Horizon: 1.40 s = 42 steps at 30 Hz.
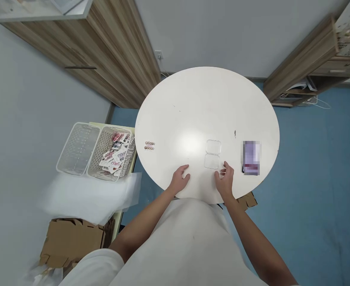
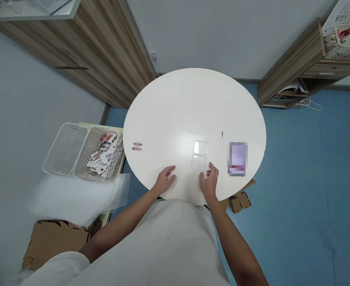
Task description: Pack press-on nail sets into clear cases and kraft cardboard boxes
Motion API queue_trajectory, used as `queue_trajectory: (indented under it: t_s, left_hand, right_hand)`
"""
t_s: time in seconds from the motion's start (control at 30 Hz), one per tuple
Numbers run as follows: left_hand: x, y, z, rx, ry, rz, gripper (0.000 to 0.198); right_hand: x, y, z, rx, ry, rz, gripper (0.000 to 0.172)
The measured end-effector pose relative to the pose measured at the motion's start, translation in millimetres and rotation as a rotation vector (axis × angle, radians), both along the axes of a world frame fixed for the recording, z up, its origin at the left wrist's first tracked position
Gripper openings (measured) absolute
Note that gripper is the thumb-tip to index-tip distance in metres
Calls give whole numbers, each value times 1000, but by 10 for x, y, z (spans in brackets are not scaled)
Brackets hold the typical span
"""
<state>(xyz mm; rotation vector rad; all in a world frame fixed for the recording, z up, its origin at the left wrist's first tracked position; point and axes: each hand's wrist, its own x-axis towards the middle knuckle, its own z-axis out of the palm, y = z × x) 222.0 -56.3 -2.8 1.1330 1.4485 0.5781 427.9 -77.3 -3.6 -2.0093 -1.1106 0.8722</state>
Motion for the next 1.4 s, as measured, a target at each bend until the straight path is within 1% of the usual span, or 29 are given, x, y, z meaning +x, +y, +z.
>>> queue_trajectory:
  t_s: [0.07, 0.13, 0.23, 0.3, 0.37, 0.47, 0.53, 0.6, 0.67, 0.73, 0.83, 0.97, 1.07, 1.17, 1.3, 1.4]
  left_hand:
    - [-325, 69, 37, 26, 43, 32, 36]
    - [-676, 179, 58, 124, 185, 55, 33]
    - [-1181, 398, 49, 247, 367, 47, 35]
    - [-1464, 565, 26, 286, 427, 35, 42]
    - [-1680, 742, 1, 259, 459, -11, 54]
    - [-1868, 997, -31, 228, 514, -72, 68]
    - [-1917, 1134, -50, 225, 523, -132, 74]
    - [-1929, 1230, -71, 220, 517, -197, 77]
    - [-1928, 1285, -90, 205, 516, -243, 74]
    - [-1925, 1308, -105, 191, 520, -269, 69]
    - [-1927, 1308, -121, 188, 510, -277, 64]
    - [-1929, 1275, -145, 222, 460, -248, 64]
    - [-1919, 1230, -167, 282, 412, -221, 64]
    - [-1899, 1170, -175, 300, 394, -218, 64]
    - [-1837, 1068, -154, 294, 381, -289, 65]
    - [-1719, 968, -129, 304, 364, -359, 63]
  right_hand:
    - [-152, 17, 64, 72, -102, 72, 55]
    - [-360, 71, 101, 96, -142, 198, 52]
    - [-750, 234, 89, 51, -145, 388, 50]
    - [-1043, 399, 50, 7, -155, 487, 51]
    - [-1351, 598, 1, -33, -167, 568, 52]
    - [-1808, 921, -69, -67, -183, 657, 55]
    - [-2077, 1114, -113, -73, -210, 688, 59]
    - [-2290, 1264, -153, -97, -243, 677, 62]
    - [-2429, 1359, -186, -137, -299, 632, 62]
    - [-2495, 1403, -207, -163, -344, 597, 61]
    - [-2502, 1414, -219, -177, -353, 587, 60]
    - [-2479, 1401, -230, -193, -337, 570, 60]
    - [-2479, 1363, -252, -160, -313, 560, 58]
    - [-2464, 1277, -272, -100, -262, 562, 60]
    - [-2342, 1091, -269, -57, -169, 578, 71]
    - [-2134, 911, -233, -45, -124, 601, 74]
